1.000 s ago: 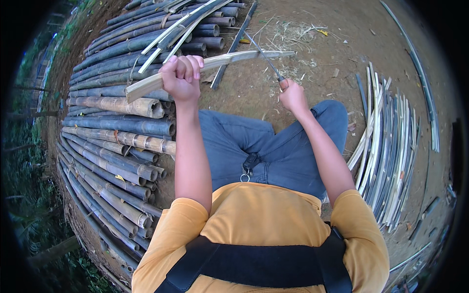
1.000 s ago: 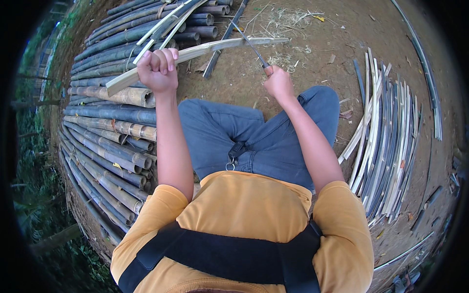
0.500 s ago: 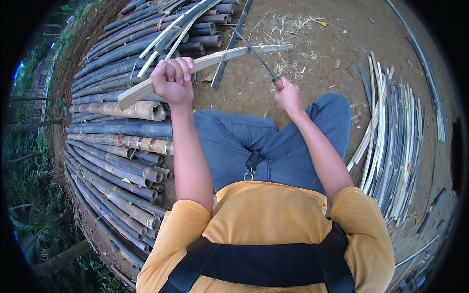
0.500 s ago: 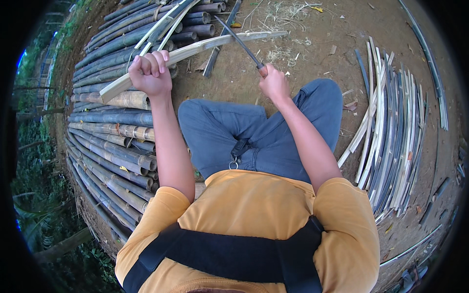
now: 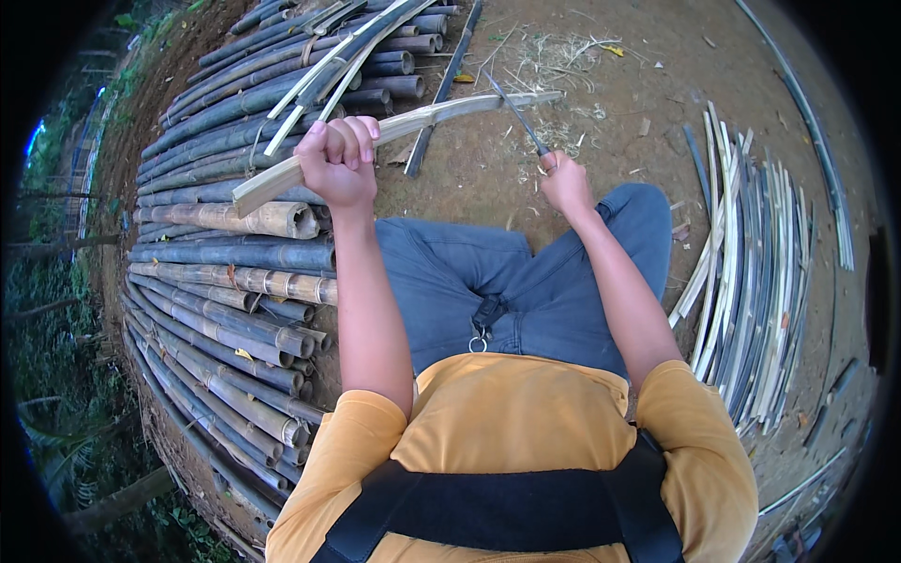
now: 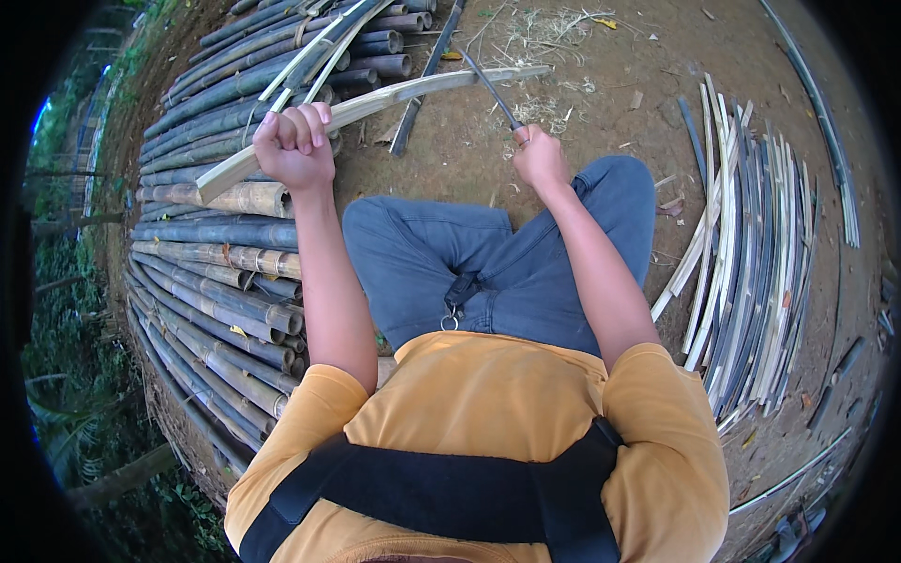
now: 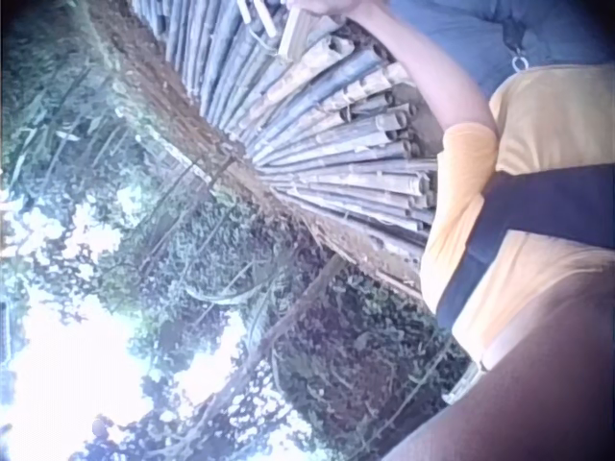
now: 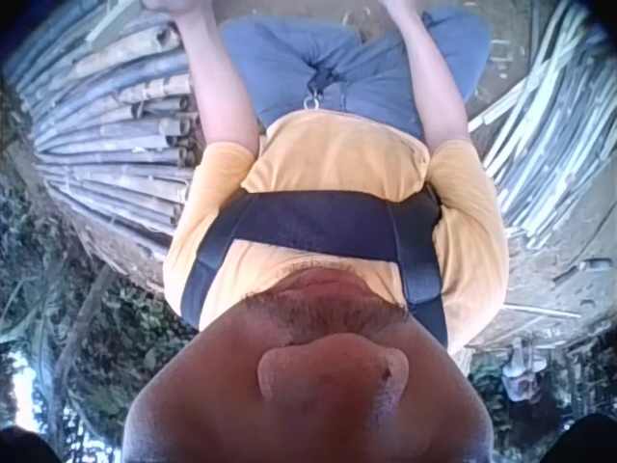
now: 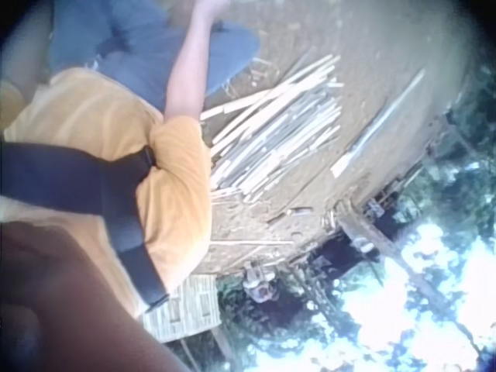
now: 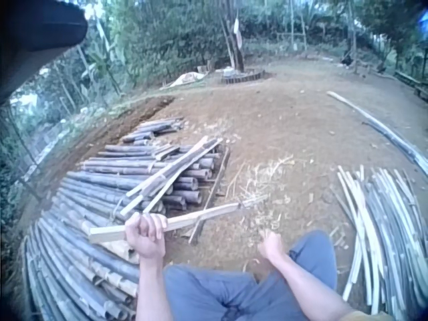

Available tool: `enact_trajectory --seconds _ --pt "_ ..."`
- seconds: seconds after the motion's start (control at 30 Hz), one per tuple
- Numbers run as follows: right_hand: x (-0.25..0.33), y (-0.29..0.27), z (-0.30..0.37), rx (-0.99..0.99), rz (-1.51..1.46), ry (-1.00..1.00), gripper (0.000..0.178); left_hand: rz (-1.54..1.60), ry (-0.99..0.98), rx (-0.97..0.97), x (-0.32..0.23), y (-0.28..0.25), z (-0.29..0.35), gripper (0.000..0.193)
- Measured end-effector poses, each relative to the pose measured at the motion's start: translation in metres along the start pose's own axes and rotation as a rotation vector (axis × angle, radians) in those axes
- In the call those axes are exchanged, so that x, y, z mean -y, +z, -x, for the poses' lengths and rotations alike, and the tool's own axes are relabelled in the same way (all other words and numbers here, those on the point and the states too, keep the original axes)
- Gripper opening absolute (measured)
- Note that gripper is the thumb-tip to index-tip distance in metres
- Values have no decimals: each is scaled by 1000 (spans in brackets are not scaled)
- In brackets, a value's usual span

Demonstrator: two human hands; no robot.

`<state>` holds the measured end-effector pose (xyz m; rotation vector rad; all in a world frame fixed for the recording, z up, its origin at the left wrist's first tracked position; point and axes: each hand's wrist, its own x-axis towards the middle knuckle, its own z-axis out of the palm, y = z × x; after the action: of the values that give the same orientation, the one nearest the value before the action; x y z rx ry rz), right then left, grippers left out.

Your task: The person is sitting on the ground and uses a knife to shave and smooth a strip of bamboo, repeatedly running the blade along the surface and removing small shavings.

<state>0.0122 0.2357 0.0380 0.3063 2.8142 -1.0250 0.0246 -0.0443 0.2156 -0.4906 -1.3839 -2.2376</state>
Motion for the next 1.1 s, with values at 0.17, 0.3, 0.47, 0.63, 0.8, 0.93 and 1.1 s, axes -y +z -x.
enact_trajectory --seconds 0.17,0.3,0.47,0.63,0.8,0.93,1.1 --pt "-7 12 -27 -28 0 -138 26 4 3 -7 2 2 -4 42" --pt "-14 21 -53 -39 13 39 25 5 -4 -59 1 -2 -2 44" --pt "-2 33 -9 23 -77 -131 21 -50 64 -219 3 4 0 46" --pt "-8 45 -28 -13 -43 10 20 -27 50 -340 5 -11 -8 45" --pt "6 23 -14 114 13 9 22 -15 57 -311 5 -15 -2 44" --pt "2 39 -22 65 10 -28 25 -57 78 -352 5 -7 -8 46" --pt "-22 39 -45 -39 -37 188 26 -73 41 -383 6 -14 -9 47"
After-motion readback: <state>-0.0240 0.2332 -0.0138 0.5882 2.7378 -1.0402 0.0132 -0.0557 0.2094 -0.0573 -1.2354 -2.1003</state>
